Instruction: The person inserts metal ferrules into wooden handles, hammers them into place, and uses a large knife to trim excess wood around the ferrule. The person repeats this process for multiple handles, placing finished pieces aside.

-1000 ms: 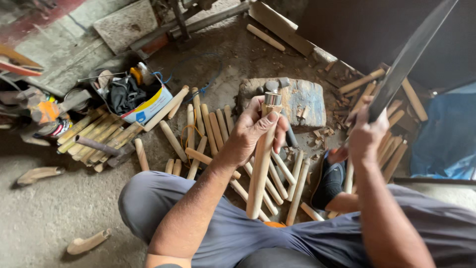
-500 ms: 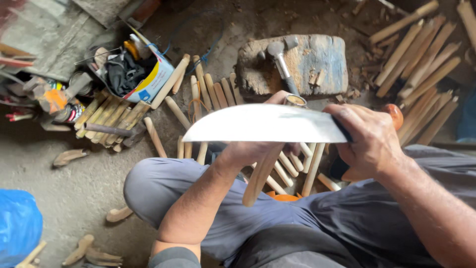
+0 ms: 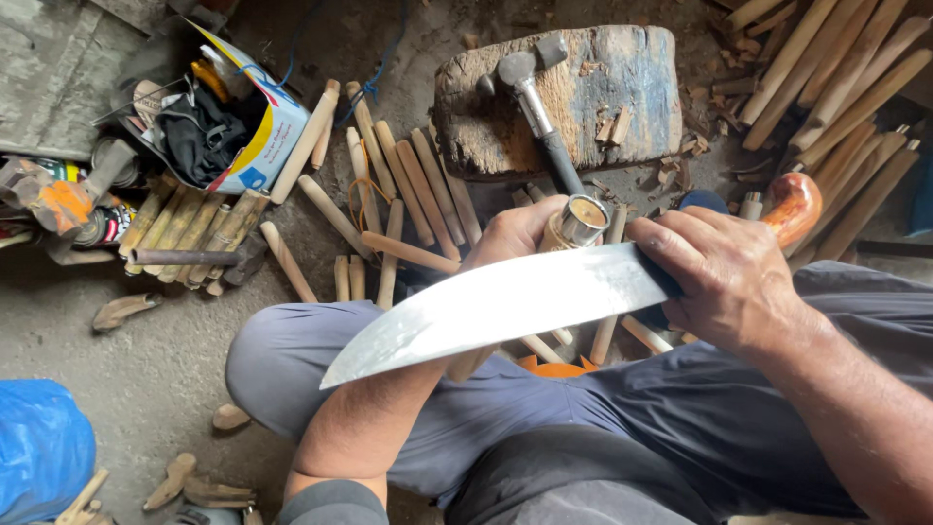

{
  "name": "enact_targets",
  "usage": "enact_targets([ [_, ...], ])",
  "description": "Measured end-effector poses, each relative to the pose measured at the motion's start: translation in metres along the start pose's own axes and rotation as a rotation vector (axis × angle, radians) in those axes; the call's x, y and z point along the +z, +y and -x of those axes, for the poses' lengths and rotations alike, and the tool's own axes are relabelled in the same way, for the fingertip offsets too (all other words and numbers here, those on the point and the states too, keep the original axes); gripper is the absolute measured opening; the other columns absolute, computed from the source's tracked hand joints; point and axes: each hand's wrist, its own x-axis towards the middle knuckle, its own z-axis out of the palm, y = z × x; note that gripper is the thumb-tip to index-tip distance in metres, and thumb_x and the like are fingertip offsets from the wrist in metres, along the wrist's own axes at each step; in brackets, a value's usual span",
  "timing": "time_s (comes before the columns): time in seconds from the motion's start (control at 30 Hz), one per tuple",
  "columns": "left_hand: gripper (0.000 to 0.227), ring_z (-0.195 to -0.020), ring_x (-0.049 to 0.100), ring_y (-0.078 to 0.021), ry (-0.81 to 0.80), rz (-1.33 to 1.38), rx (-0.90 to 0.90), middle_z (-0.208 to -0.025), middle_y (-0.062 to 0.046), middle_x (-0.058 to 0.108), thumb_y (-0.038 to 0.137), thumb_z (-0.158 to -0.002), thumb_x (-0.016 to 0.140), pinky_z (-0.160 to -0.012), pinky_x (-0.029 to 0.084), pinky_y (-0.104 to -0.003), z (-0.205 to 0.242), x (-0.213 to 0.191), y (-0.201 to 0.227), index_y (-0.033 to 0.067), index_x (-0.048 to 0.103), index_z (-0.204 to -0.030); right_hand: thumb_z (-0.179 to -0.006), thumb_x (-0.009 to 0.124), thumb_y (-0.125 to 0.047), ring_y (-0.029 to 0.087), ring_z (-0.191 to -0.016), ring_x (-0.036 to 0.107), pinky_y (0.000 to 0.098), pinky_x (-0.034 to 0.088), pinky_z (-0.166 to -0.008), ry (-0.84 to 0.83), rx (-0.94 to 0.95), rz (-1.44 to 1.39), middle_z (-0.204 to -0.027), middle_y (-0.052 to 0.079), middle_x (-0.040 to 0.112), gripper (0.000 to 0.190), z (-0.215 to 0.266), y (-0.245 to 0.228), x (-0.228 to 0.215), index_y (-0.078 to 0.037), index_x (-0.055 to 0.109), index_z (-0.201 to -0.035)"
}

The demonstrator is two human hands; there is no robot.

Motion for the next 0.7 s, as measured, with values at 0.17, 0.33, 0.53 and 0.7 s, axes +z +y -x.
enact_targets([
  [0.17,0.047,-0.1,0.072,-0.013,0.066,-0.143,-0.002,-0.106,-0.009,0.075,0.022,-0.088,0.082,-0.087,0.059,-0.029,0.004,0.0,0.002,0.0035,0.064,-0.128,-0.047,0.084,-0.007,0.03,-0.074,0.065,0.0445,0.054,-0.061,-0.028,0.011,0.006,-0.083,0.01,0.065,0.067,-0.001,-0.001,-0.001,-0.003,0.065,-0.112],
  [0.33,0.046,-0.093,0.075,-0.0125,0.09,-0.293,-0.018,-0.098,-0.01,0.077,0.023,-0.087,0.081,-0.081,0.059,-0.029,0.007,0.0,0.007,0.0037,0.064,-0.125,-0.049,0.081,-0.006,0.033,-0.081,0.068,0.046,0.055,-0.068,-0.052,0.017,-0.031,-0.088,0.013,0.067,0.069,-0.003,-0.002,0.001,0.0,0.061,-0.115],
  [0.53,0.043,-0.083,0.078,-0.0129,0.156,-0.441,-0.141,-0.086,-0.012,0.079,0.025,-0.085,0.079,-0.072,0.059,-0.029,-0.005,0.008,0.015,0.0036,0.064,-0.119,-0.058,0.077,-0.002,0.036,-0.086,0.069,0.0475,0.056,-0.073,-0.075,0.058,-0.069,-0.093,0.015,0.068,0.059,-0.007,-0.011,0.0,0.001,0.06,-0.114],
  [0.7,0.039,-0.094,0.08,-0.0133,0.088,-0.4,0.115,-0.097,-0.011,0.078,0.025,-0.097,0.073,-0.08,0.062,-0.027,0.017,0.007,0.03,0.0032,0.057,-0.125,-0.061,0.076,-0.001,0.037,-0.088,0.07,0.0478,0.056,-0.074,-0.057,0.078,-0.058,-0.095,0.016,0.069,0.054,-0.009,-0.019,0.0,0.001,0.059,-0.113],
])
